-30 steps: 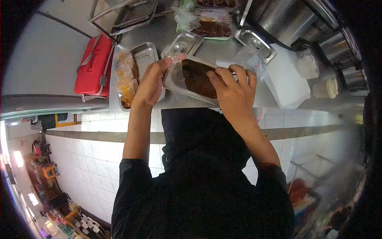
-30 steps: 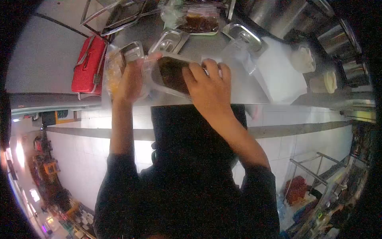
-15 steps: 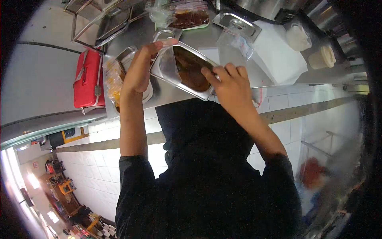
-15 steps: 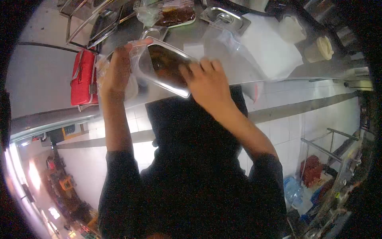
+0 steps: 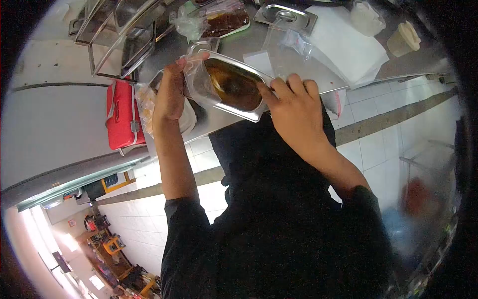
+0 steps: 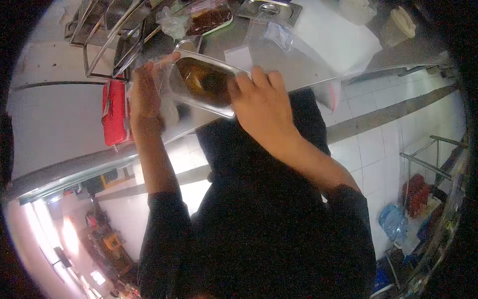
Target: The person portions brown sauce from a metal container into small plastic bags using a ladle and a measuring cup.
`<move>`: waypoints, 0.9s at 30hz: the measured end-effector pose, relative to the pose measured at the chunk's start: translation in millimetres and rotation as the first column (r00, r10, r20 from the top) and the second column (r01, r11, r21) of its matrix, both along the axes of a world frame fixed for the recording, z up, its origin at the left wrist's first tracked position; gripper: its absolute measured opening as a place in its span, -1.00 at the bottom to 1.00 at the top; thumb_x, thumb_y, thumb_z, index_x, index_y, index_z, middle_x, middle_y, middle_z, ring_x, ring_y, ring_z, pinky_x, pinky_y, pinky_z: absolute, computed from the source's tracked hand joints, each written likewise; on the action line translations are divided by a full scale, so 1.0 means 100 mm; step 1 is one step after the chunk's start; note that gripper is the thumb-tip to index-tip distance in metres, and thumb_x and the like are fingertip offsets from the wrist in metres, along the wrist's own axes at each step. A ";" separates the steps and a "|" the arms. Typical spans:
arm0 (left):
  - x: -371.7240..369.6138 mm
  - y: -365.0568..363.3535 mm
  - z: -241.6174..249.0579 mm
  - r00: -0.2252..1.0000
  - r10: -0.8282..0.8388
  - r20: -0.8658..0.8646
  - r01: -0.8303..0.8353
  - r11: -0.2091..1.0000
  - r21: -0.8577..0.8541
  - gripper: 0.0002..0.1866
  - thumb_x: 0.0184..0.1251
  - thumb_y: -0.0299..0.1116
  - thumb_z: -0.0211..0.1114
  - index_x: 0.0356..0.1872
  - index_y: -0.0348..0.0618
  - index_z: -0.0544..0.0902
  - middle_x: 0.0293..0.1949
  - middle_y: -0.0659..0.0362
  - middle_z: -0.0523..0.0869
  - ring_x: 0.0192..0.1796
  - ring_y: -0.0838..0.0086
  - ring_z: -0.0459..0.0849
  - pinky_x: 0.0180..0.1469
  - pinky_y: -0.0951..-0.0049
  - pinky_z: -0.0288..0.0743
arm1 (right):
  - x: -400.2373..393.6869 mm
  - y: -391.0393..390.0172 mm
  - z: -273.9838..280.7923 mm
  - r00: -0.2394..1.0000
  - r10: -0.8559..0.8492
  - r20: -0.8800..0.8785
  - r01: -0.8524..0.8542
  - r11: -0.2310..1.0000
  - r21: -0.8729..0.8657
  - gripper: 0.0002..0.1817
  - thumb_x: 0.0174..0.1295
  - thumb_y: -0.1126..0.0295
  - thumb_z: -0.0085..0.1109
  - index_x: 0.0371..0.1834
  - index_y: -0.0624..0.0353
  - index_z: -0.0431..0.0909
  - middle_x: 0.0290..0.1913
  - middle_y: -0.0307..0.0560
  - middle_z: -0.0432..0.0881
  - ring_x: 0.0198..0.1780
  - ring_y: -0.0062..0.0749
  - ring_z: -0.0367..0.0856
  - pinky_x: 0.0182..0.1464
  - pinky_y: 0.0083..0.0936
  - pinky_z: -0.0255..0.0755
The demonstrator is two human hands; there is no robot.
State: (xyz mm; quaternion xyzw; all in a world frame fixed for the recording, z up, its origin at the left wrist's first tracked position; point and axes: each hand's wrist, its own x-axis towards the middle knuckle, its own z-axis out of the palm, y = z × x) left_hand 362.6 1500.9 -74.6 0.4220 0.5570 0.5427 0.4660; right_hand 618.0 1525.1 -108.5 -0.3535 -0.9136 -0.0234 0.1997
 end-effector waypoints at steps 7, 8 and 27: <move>0.04 -0.01 0.02 0.977 0.051 -0.208 -0.063 0.997 -0.052 -0.46 0.38 -0.05 0.02 0.11 -0.26 0.68 0.06 0.06 0.71 0.08 0.35 0.64 0.18 0.40 0.43 | -0.12 0.01 -0.05 0.992 0.061 -0.113 -0.053 0.996 0.070 -0.79 0.14 0.34 0.09 -0.21 0.08 0.66 -0.30 -0.25 0.53 -0.13 -0.33 0.44 -0.12 -0.32 0.26; 0.01 -0.02 -0.01 0.977 0.031 -0.210 -0.048 0.996 -0.076 -0.46 0.37 -0.05 0.03 0.10 -0.27 0.68 0.06 0.06 0.71 0.08 0.34 0.64 0.22 0.41 0.40 | -0.10 -0.01 0.01 0.995 0.049 -0.092 -0.045 0.998 0.054 -0.79 0.15 0.34 0.09 -0.21 0.08 0.66 -0.30 -0.24 0.53 -0.13 -0.32 0.44 -0.12 -0.31 0.26; 0.15 -0.11 0.08 0.990 0.103 -0.097 -0.114 0.986 -0.119 -0.47 0.39 -0.02 0.01 0.09 -0.20 0.71 0.02 0.07 0.72 0.06 0.34 0.62 0.19 0.43 0.39 | 0.11 -0.01 0.03 0.996 -0.077 -0.037 0.078 0.996 0.048 -0.78 0.17 0.39 0.18 -0.15 0.00 0.74 -0.29 -0.28 0.56 -0.20 -0.37 0.50 -0.08 -0.32 0.27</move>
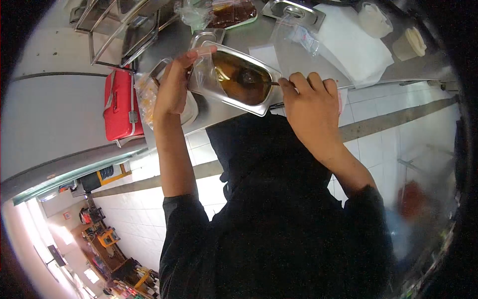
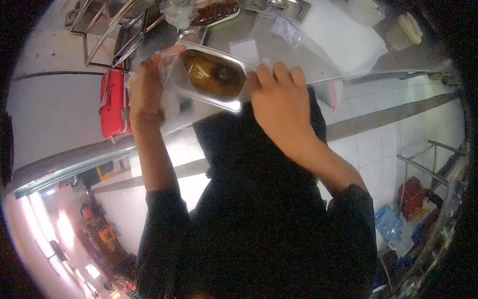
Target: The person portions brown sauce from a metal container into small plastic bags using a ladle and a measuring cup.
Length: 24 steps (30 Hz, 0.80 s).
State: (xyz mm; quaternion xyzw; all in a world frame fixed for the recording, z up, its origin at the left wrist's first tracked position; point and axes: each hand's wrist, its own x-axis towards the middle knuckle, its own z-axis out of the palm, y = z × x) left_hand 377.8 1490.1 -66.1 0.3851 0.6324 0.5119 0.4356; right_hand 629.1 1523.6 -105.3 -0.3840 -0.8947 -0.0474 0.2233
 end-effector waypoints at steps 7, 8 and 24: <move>-0.10 0.05 -0.15 0.996 -0.083 -0.028 0.085 0.995 0.044 -0.46 0.40 0.01 0.02 0.12 -0.19 0.69 0.06 0.05 0.70 0.09 0.33 0.61 0.20 0.41 0.38 | 0.07 -0.08 -0.12 0.997 0.021 -0.072 -0.032 0.987 -0.158 -0.86 0.16 0.36 0.25 -0.26 0.10 0.71 -0.37 -0.18 0.54 -0.31 -0.28 0.56 -0.20 -0.30 0.33; -0.10 0.04 -0.14 0.994 -0.089 -0.059 0.091 0.996 0.028 -0.43 0.44 0.06 -0.01 0.16 -0.16 0.66 0.10 0.07 0.69 0.10 0.32 0.62 0.20 0.36 0.39 | 0.07 -0.07 -0.12 0.988 0.005 -0.154 -0.036 0.980 -0.197 -0.86 0.17 0.34 0.27 -0.26 0.11 0.70 -0.41 -0.16 0.54 -0.32 -0.27 0.57 -0.21 -0.29 0.34; -0.53 -0.39 -0.39 0.936 0.139 0.323 -0.190 0.973 0.130 -0.35 0.44 0.09 0.04 0.18 -0.36 0.59 0.18 0.01 0.65 0.21 0.31 0.58 0.31 0.34 0.38 | 0.24 0.10 -0.48 0.791 -0.361 -0.495 -0.183 0.632 -0.753 -0.70 0.30 0.19 0.33 -0.24 0.27 0.69 -0.35 -0.05 0.70 -0.38 -0.49 0.62 -0.31 -0.55 0.47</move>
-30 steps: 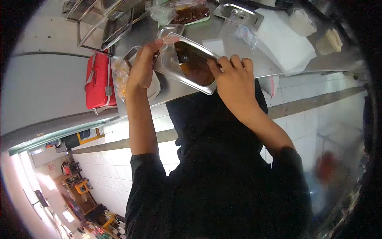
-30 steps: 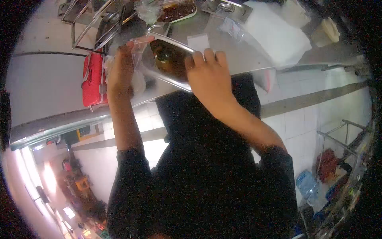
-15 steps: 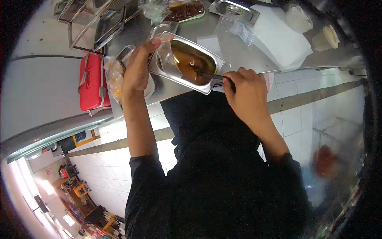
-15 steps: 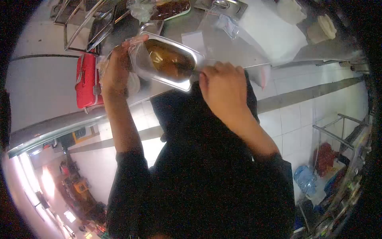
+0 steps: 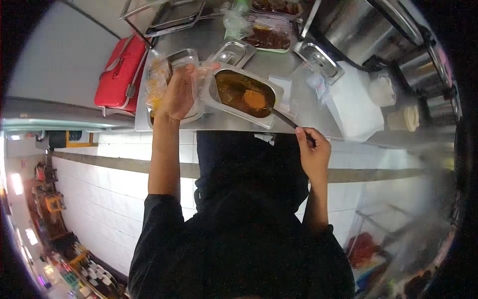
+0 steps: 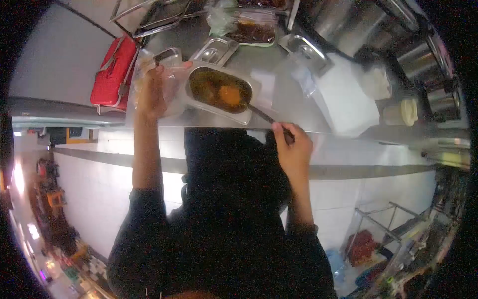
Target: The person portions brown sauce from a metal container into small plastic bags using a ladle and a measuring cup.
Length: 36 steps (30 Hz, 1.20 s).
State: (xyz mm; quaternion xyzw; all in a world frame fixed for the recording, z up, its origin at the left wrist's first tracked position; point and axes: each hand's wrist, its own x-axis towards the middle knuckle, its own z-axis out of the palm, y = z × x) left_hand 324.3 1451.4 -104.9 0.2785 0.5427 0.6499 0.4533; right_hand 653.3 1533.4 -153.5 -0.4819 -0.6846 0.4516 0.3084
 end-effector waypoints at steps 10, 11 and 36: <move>-0.16 -0.33 -0.39 0.964 0.244 -0.109 -0.234 0.967 0.101 -0.38 0.39 0.06 0.09 0.21 -0.30 0.58 0.20 -0.01 0.63 0.19 0.38 0.57 0.29 0.39 0.34 | -0.15 0.08 -0.14 1.000 0.030 0.003 -0.030 0.995 0.096 -0.76 0.36 0.29 0.29 -0.25 0.29 0.71 -0.49 -0.47 0.50 -0.48 -0.84 0.23 -0.46 -0.76 0.09; -0.13 -0.37 -0.40 0.870 0.361 -0.337 -0.339 0.933 0.123 -0.40 0.36 0.03 0.16 0.20 -0.29 0.59 0.19 0.00 0.64 0.17 0.42 0.58 0.25 0.41 0.36 | -0.15 0.05 -0.13 1.000 0.021 -0.003 -0.020 0.995 0.094 -0.77 0.36 0.30 0.28 -0.25 0.29 0.71 -0.48 -0.47 0.51 -0.48 -0.84 0.22 -0.46 -0.77 0.08; 0.58 -0.06 -0.33 0.467 0.497 -0.731 -0.282 0.867 0.410 -0.34 -0.13 -0.22 0.63 0.12 -0.13 0.69 -0.19 0.07 0.78 -0.34 0.45 0.77 -0.22 0.49 0.68 | -0.32 0.21 0.84 0.997 -0.050 -0.067 0.064 0.971 0.230 -0.79 0.28 0.32 0.36 -0.26 0.28 0.71 -0.41 -0.31 0.60 -0.44 -0.76 0.36 -0.43 -0.76 0.19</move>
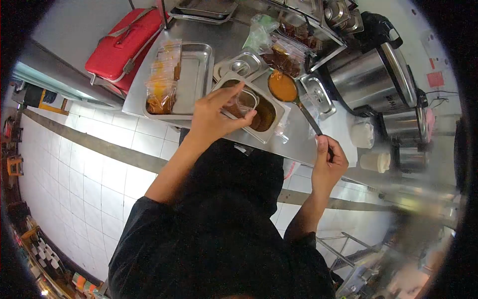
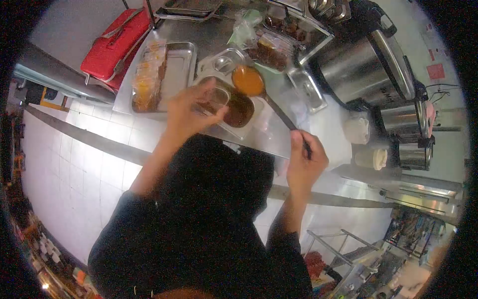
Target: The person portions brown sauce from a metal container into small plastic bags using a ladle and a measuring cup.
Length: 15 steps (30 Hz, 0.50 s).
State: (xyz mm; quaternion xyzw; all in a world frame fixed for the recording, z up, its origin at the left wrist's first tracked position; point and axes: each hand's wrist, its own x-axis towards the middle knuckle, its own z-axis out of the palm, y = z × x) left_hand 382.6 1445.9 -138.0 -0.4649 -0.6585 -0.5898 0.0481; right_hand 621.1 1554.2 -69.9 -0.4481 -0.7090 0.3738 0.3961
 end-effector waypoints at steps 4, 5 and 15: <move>0.04 0.04 -0.05 0.999 -0.027 0.024 0.029 0.997 -0.068 -0.34 -0.12 -0.21 0.62 0.12 -0.14 0.67 -0.20 0.07 0.77 -0.35 0.44 0.77 -0.23 0.48 0.69 | -0.06 -0.03 0.09 0.999 0.012 0.035 -0.015 0.995 0.100 -0.83 0.26 0.36 0.37 -0.26 0.27 0.71 -0.42 -0.31 0.57 -0.43 -0.74 0.34 -0.43 -0.74 0.15; 0.05 0.04 -0.07 0.997 -0.039 0.061 0.043 0.997 -0.062 -0.33 -0.12 -0.21 0.62 0.12 -0.15 0.67 -0.22 0.07 0.77 -0.35 0.44 0.77 -0.23 0.48 0.69 | -0.09 -0.05 0.09 0.999 0.020 0.027 -0.023 0.991 0.133 -0.83 0.25 0.37 0.38 -0.26 0.27 0.70 -0.44 -0.32 0.54 -0.43 -0.72 0.34 -0.43 -0.73 0.14; 0.03 0.05 -0.04 0.997 -0.042 0.067 0.045 0.999 -0.031 -0.32 -0.12 -0.25 0.62 0.14 -0.18 0.66 -0.26 0.08 0.75 -0.31 0.45 0.77 -0.20 0.48 0.69 | -0.16 -0.12 0.04 0.990 0.044 0.135 -0.082 0.954 0.290 -0.81 0.29 0.33 0.34 -0.26 0.25 0.71 -0.49 -0.38 0.43 -0.48 -0.74 0.22 -0.45 -0.71 0.04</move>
